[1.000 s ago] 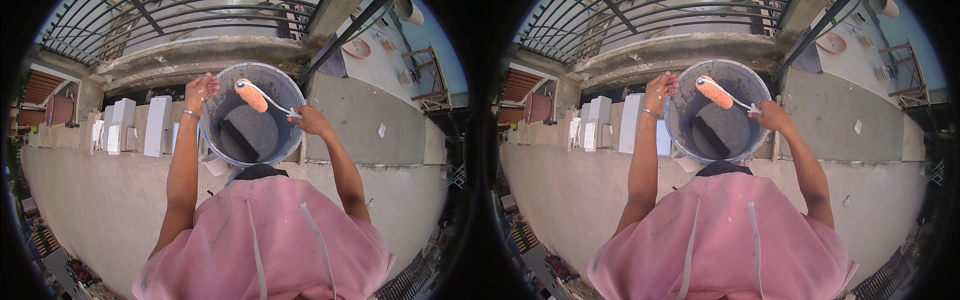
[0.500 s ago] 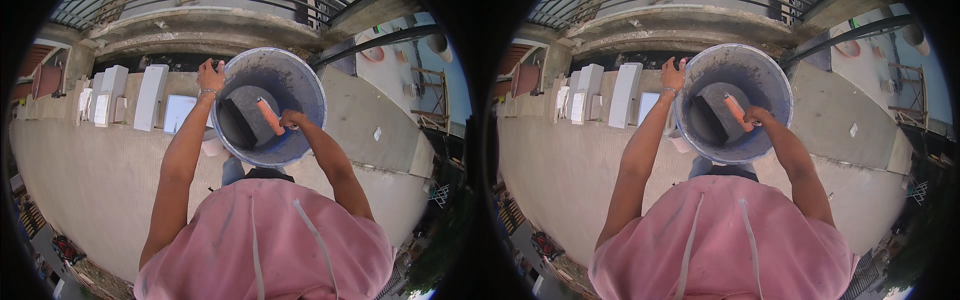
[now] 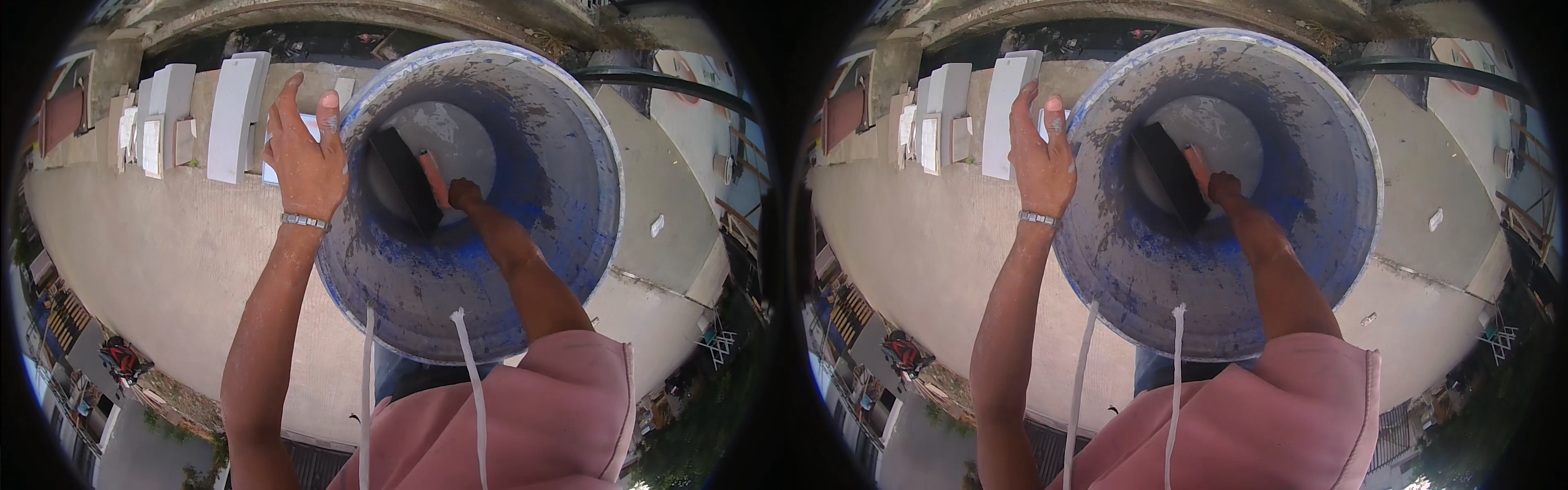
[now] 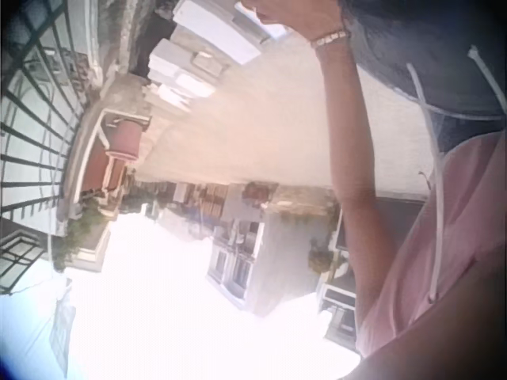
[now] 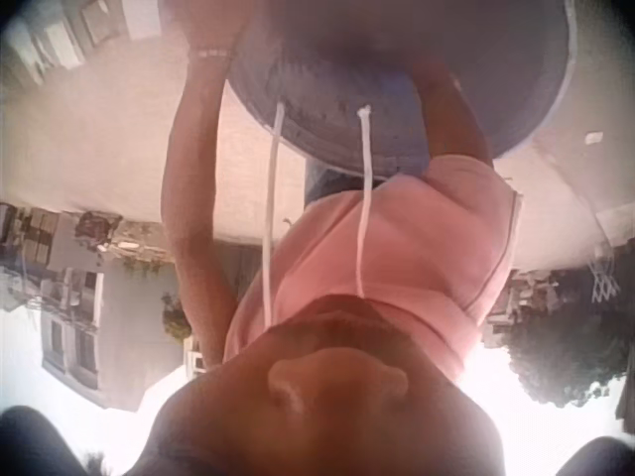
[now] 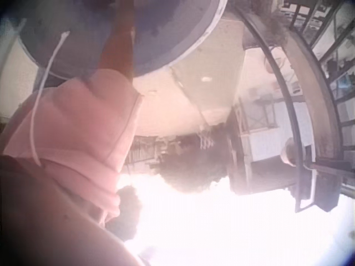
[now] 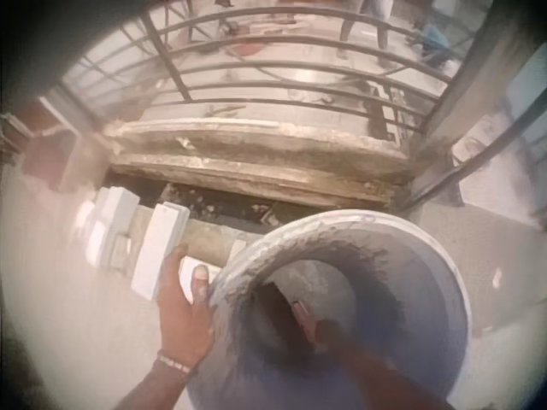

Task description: The person repeatedly dips a paint roller into a bucket of paint and applies it to a metal gate. They also use a paintbrush to reach into the bucket and clean the roller. The task is performed outdoors in a residential area.

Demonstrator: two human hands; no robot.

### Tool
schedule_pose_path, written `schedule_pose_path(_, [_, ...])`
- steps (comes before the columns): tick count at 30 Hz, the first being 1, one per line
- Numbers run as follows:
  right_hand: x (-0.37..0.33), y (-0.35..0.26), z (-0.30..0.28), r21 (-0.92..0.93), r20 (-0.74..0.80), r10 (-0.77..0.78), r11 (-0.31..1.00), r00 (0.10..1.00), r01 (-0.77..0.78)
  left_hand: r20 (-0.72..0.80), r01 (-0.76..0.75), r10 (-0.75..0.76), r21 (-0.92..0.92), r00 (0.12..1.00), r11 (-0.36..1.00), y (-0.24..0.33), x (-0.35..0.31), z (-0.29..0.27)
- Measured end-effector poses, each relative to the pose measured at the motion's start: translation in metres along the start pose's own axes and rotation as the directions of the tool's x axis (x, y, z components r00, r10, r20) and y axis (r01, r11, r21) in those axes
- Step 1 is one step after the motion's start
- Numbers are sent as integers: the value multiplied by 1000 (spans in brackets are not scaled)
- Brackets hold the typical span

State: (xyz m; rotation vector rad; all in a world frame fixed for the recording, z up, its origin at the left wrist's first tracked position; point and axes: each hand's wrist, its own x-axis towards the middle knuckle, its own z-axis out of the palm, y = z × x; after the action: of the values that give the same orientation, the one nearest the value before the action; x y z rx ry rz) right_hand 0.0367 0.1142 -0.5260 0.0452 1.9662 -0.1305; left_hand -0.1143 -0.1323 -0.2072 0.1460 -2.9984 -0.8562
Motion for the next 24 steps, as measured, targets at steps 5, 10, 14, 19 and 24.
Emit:
schedule_pose_path(5, [76, 13, 28, 8, -143, -80, 997, 986, 81, 23, -23, 26, -142, 999, 990, -4, 2, 1])
schedule_pose_path(10, [120, 33, 48, 52, -83, 22, 998, 996, -18, -5, -115, 115, -78, 993, 990, -2, 3, 6])
schedule_pose_path(14, [67, 11, 50, -28, 107, -58, 998, 993, 61, 11, -67, 67, 3, 998, 998, -3, 0, 10])
schedule_pose_path(19, [1, -10, 65, -210, 226, -282, 920, 932, 329, 36, -44, 46, -35, 998, 998, 6, -2, -3])
schedule_pose_path(24, [8, 1, 43, -54, 11, -182, 982, 983, 183, 14, -127, 132, -182, 991, 975, -7, 1, 3])
